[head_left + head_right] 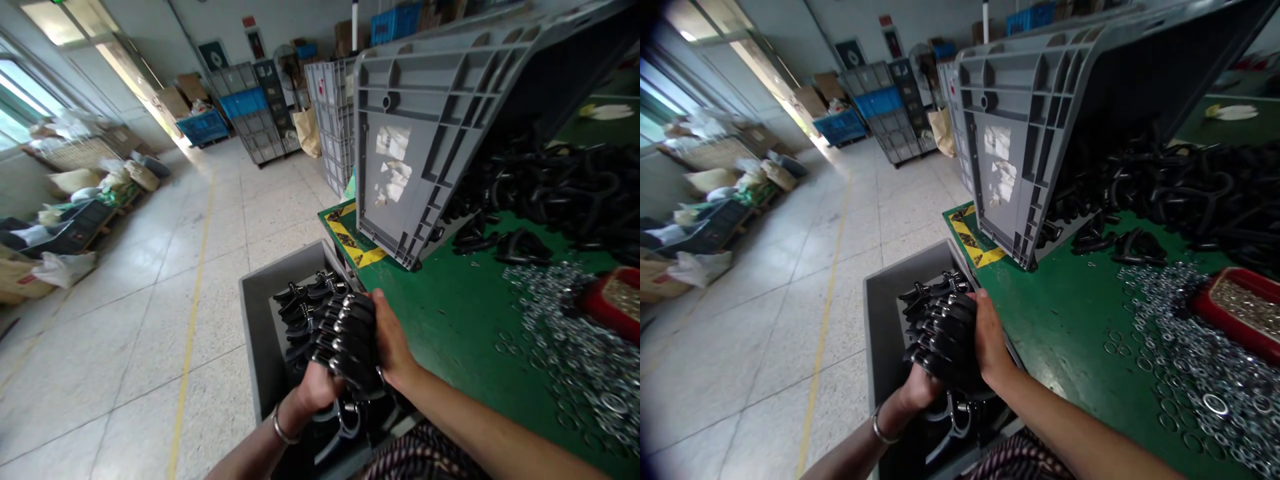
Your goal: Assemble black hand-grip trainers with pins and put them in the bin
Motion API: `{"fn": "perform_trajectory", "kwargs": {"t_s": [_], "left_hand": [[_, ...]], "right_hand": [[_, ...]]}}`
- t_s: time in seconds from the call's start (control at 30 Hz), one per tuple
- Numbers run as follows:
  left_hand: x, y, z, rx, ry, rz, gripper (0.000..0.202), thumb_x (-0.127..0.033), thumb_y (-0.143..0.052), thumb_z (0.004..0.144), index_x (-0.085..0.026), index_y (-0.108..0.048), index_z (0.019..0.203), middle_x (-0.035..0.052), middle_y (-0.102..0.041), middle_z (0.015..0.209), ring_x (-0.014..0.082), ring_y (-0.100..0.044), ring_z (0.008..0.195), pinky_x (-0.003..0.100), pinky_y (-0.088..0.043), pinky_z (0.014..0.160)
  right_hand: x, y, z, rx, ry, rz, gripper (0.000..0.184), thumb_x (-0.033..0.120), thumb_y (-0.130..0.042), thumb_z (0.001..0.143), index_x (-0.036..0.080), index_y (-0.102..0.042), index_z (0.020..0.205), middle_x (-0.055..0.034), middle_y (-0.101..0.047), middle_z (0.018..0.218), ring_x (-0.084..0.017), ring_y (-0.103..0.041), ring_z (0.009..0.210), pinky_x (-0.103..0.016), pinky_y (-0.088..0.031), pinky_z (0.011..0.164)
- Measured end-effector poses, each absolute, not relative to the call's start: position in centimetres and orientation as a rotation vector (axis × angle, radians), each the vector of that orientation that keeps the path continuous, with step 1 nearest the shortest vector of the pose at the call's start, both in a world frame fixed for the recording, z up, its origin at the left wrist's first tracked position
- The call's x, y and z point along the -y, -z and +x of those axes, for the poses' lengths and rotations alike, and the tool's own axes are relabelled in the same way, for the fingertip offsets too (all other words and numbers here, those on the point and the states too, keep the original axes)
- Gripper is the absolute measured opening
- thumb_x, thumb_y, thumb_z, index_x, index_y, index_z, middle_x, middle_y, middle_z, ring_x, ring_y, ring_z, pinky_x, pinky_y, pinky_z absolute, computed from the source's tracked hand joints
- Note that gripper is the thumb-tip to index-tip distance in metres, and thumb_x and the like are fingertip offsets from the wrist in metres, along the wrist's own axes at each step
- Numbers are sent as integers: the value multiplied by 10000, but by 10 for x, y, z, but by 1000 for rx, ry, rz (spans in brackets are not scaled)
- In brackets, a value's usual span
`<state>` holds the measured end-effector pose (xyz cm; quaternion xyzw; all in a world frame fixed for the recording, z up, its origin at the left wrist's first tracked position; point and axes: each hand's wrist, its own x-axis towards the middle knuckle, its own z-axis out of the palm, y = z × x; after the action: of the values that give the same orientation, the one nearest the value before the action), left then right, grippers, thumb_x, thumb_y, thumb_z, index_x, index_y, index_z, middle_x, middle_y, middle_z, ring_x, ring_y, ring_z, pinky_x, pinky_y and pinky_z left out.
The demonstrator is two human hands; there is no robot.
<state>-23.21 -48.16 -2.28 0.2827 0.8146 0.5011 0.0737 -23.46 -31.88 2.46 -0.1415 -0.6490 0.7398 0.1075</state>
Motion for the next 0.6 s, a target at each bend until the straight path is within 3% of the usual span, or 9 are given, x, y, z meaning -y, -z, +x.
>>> {"fn": "perform_trajectory", "kwargs": {"t_s": [0.13,0.2,0.3,0.4,0.5,0.6], "left_hand": [[542,8,-288,-2605,-1541,350,389,-382,-546,806,-122,-663,1071,113,-701,1073,298,-625,1054,465,-514,982],[561,6,-320,-2616,-1478,295,400,-355,-565,758,-123,-671,1066,111,-702,1085,317,-605,1102,474,-484,1020],[578,7,-373,-2554,-1340,347,371,-331,-579,709,-130,-693,999,104,-716,1057,318,-601,1103,453,-473,1030],[581,9,-433,-2468,-1263,395,400,-300,-564,681,-109,-682,1012,106,-715,1070,299,-608,1078,418,-481,1009],[576,18,-490,-2450,-1042,414,404,-232,-530,637,-103,-670,994,98,-714,1059,264,-628,997,360,-515,925],[560,39,-532,-2420,-838,416,294,-189,-524,602,-113,-678,841,73,-725,897,228,-643,814,316,-539,771]], "right_hand": [[375,0,-281,2205,-1840,-124,504,527,-339,1008,168,-578,1268,-157,-631,1255,-282,-566,1201,-502,-422,1067],[386,19,-299,2330,-1721,92,516,471,-373,1009,154,-488,1399,-180,-567,1372,-288,-497,1311,-498,-381,1112],[378,41,-335,2597,-1611,466,550,355,-452,987,138,-400,1490,-168,-550,1422,-257,-499,1336,-427,-411,1105],[353,52,-379,2829,-1366,532,605,225,-573,885,112,-449,1466,-172,-549,1433,-281,-497,1339,-436,-384,1127],[333,60,-412,2848,-1259,339,565,126,-449,906,92,-446,1471,-193,-519,1454,-279,-458,1370,-476,-323,1163],[329,67,-427,2837,-1196,237,564,116,-348,938,53,-396,1497,-208,-477,1486,-269,-423,1393,-467,-301,1181]]}}
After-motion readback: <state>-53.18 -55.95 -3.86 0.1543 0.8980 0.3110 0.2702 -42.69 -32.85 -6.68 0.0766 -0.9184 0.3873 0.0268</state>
